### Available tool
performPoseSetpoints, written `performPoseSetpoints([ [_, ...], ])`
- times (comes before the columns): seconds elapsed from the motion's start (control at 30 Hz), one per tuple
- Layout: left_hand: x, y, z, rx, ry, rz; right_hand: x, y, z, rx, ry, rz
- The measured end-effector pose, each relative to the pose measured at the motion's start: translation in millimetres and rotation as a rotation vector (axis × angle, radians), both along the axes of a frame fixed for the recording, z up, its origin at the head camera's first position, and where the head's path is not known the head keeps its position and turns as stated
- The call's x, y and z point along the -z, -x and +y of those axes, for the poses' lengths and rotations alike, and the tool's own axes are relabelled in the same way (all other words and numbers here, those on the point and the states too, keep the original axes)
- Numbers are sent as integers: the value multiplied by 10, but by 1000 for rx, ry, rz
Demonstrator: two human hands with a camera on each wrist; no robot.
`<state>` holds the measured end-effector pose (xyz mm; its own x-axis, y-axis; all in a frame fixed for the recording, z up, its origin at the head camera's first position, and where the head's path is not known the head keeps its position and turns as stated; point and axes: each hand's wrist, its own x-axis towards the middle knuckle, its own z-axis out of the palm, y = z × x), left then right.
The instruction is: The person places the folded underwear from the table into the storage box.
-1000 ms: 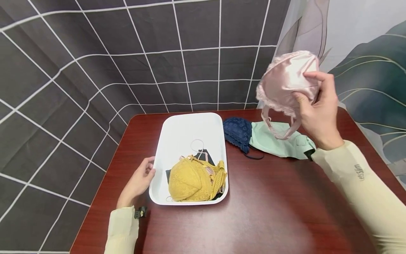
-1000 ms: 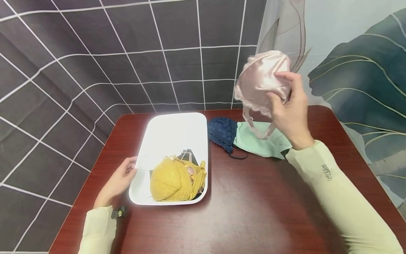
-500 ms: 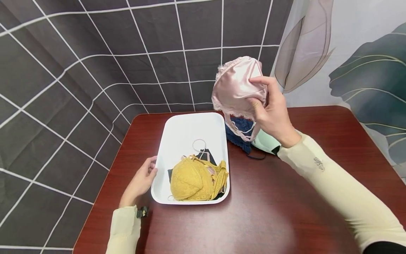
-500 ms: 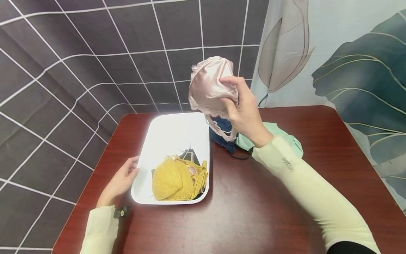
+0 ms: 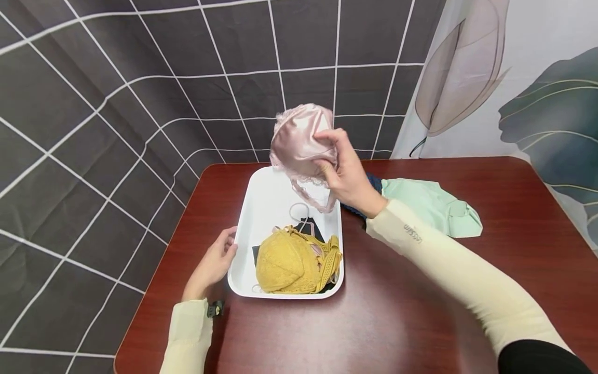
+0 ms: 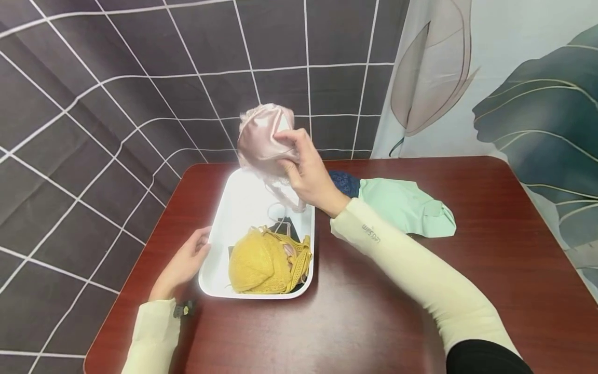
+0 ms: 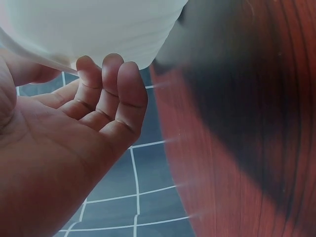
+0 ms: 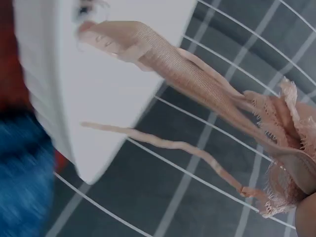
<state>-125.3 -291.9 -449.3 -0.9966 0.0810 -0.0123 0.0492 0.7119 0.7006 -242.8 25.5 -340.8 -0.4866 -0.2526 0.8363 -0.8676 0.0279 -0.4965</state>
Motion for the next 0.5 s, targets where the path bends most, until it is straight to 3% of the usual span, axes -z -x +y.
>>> performPoseSetpoints([
  [0.27, 9, 13, 15, -17, 4, -12, 616, 45, -201, -72, -189, -221],
  [0.5, 11, 11, 16, -21, 7, -29, 944, 125, -226, -90, -386, -352],
])
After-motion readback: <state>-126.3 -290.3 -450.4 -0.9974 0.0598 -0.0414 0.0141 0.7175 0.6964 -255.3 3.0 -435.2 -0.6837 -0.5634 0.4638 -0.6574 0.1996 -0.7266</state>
